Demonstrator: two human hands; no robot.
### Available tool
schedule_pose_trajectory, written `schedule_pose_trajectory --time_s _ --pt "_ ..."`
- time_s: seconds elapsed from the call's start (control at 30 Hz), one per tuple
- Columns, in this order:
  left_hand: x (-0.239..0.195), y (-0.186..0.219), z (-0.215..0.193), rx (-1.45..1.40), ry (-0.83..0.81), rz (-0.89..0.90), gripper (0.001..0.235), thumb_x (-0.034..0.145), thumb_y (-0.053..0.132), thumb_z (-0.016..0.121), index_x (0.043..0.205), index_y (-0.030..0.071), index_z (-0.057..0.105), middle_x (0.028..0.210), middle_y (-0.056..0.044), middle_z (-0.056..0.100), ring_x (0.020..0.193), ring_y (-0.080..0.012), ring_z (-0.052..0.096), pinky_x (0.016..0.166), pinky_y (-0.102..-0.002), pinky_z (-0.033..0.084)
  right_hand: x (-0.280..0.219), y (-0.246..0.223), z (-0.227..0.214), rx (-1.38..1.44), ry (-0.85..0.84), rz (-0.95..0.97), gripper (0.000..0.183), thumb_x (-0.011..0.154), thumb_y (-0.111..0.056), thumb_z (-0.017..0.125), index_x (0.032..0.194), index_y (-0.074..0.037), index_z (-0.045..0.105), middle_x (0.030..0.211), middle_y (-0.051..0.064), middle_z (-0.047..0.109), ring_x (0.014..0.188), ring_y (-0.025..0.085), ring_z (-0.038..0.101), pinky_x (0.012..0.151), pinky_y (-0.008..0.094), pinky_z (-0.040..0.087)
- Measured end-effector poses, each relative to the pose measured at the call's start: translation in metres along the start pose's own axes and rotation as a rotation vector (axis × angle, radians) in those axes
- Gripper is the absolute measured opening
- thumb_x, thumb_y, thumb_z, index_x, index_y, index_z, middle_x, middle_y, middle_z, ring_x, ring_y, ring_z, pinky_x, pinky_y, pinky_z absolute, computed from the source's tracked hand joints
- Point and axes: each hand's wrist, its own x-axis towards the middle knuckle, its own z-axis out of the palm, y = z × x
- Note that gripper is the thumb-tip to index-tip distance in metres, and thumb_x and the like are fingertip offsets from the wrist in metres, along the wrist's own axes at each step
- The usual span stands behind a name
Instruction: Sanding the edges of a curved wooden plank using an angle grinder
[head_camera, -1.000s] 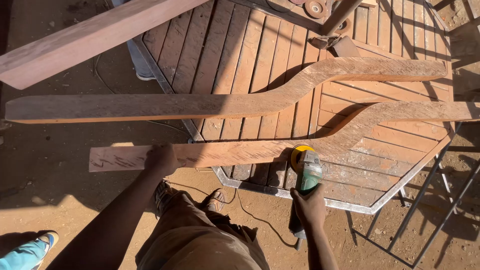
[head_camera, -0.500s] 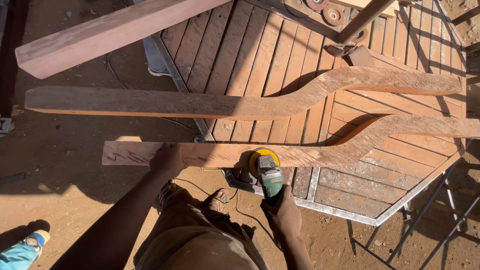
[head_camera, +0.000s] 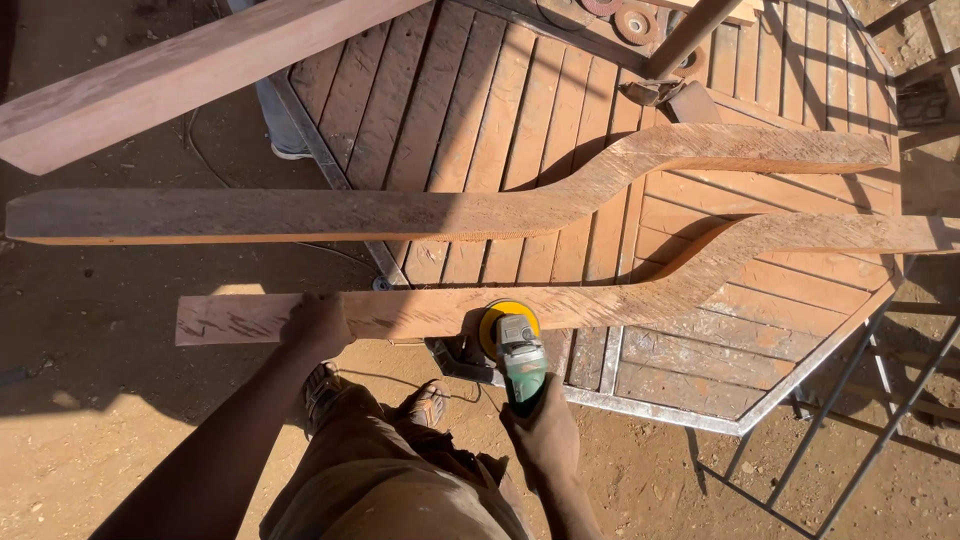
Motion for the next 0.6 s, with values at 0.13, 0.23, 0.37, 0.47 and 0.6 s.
schedule_pose_trajectory --time_s 0.13,0.23,0.37,0.47,0.6 --pt "-0.007 -0.003 -0.004 -0.039 0.0 0.027 0.075 0.088 0.04 0.082 0.146 0.01 0.046 0.143 -0.024 0.047 0.124 -0.0444 0.057 0.09 -0.058 0.058 -0.031 -0.057 -0.009 -0.204 -0.192 -0.197 0.063 0.082 -0.037 0.079 0.127 -0.018 0.04 0.117 0.009 0.064 0.09 0.036 0.074 0.074 0.055 0.061" --pt "-0.003 -0.003 -0.002 -0.035 -0.016 0.012 0.078 0.088 0.041 0.081 0.147 0.007 0.044 0.142 -0.025 0.048 0.126 -0.0459 0.055 0.093 -0.059 0.056 -0.024 -0.049 -0.019 -0.184 -0.107 -0.179 0.046 0.081 -0.036 0.069 0.111 -0.015 0.042 0.103 0.013 0.064 0.082 0.045 0.07 0.062 0.057 0.053" --pt "0.0 -0.001 -0.001 -0.035 0.007 0.005 0.072 0.086 0.035 0.085 0.143 0.009 0.049 0.137 -0.026 0.054 0.123 -0.0447 0.059 0.092 -0.057 0.058 -0.002 -0.03 -0.069 -0.046 -0.027 0.053 0.045 0.081 -0.031 0.066 0.117 -0.015 0.045 0.105 0.016 0.074 0.087 0.04 0.072 0.071 0.054 0.053" --pt "-0.01 0.003 -0.004 -0.016 0.007 -0.003 0.073 0.085 0.031 0.084 0.144 0.007 0.049 0.137 -0.027 0.052 0.122 -0.0464 0.059 0.091 -0.057 0.058 0.035 0.024 -0.088 0.071 0.139 0.118 0.053 0.08 -0.05 0.072 0.107 -0.013 0.045 0.105 0.025 0.073 0.094 0.053 0.067 0.077 0.057 0.049" --pt "-0.041 0.016 -0.024 0.011 0.112 0.051 0.041 0.094 0.017 0.053 0.13 -0.001 0.062 0.127 -0.028 0.061 0.12 -0.051 0.065 0.098 -0.059 0.057 0.079 0.085 -0.091 0.084 0.271 0.108 0.074 0.076 -0.051 0.079 0.126 -0.009 0.044 0.11 0.034 0.07 0.108 0.056 0.068 0.091 0.063 0.051"
